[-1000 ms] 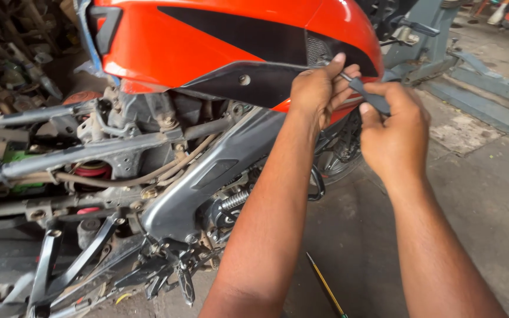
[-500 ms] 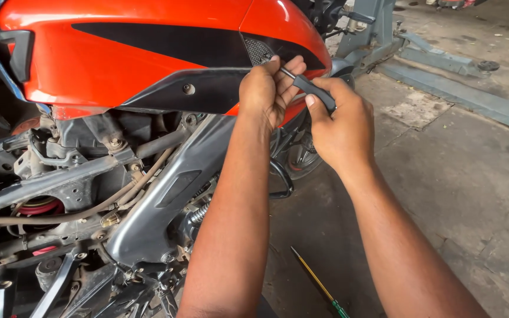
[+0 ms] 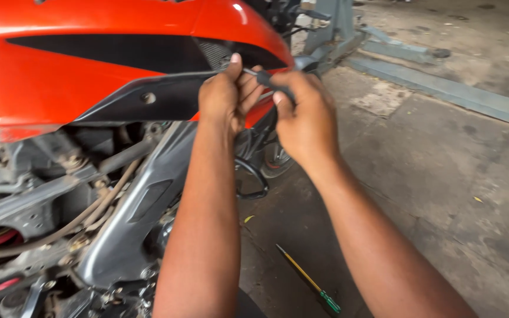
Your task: Remove and work on motorcycle side panels and components using various hand tools.
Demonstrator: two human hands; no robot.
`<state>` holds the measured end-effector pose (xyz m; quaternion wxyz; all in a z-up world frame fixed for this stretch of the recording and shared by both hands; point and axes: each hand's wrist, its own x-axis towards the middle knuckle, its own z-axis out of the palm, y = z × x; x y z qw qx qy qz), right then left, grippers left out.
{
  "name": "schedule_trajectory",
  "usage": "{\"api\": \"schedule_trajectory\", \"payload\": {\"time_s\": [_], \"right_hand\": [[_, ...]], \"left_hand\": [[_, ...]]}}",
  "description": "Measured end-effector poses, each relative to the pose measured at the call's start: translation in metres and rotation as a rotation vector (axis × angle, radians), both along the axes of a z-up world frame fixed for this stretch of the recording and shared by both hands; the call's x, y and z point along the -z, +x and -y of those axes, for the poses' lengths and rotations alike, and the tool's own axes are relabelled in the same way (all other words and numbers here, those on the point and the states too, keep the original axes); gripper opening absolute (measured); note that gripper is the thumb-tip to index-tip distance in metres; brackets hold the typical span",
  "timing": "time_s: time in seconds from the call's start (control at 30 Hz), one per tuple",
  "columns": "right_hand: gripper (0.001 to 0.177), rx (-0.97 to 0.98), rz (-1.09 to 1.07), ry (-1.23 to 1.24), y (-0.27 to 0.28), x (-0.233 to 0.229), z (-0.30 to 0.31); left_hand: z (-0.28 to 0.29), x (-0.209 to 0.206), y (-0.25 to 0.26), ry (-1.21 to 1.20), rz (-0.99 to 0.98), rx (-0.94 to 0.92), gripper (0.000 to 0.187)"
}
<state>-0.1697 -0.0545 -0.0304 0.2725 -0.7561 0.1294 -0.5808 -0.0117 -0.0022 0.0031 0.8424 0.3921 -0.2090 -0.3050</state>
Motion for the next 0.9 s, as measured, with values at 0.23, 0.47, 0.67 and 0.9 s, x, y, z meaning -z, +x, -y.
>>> {"api": "schedule_trajectory", "payload": {"time_s": [0.23, 0.47, 0.67, 0.9], "right_hand": [[0.027, -0.206, -0.096, 0.395, -0.006, -0.035, -0.014], [0.029, -0.260, 0.058, -0.093, 0.012, -0.001, 0.015], [0.024, -0.444, -0.095, 0.758, 0.002, -0.038, -0.010], [0.016, -0.084, 0.187, -0.391, 0.013, -0.014, 0.004]], "left_hand": [[-0.001, 0.000, 0.000, -0.047, -0.022, -0.069, 0.025], [-0.004, 0.003, -0.005, 0.047, 0.067, -0.131, 0.026], [0.000, 0.002, -0.010, -0.177, -0.018, -0.078, 0.021], [0.017, 0.012, -0.003, -0.099, 0.028, -0.229, 0.026]]}}
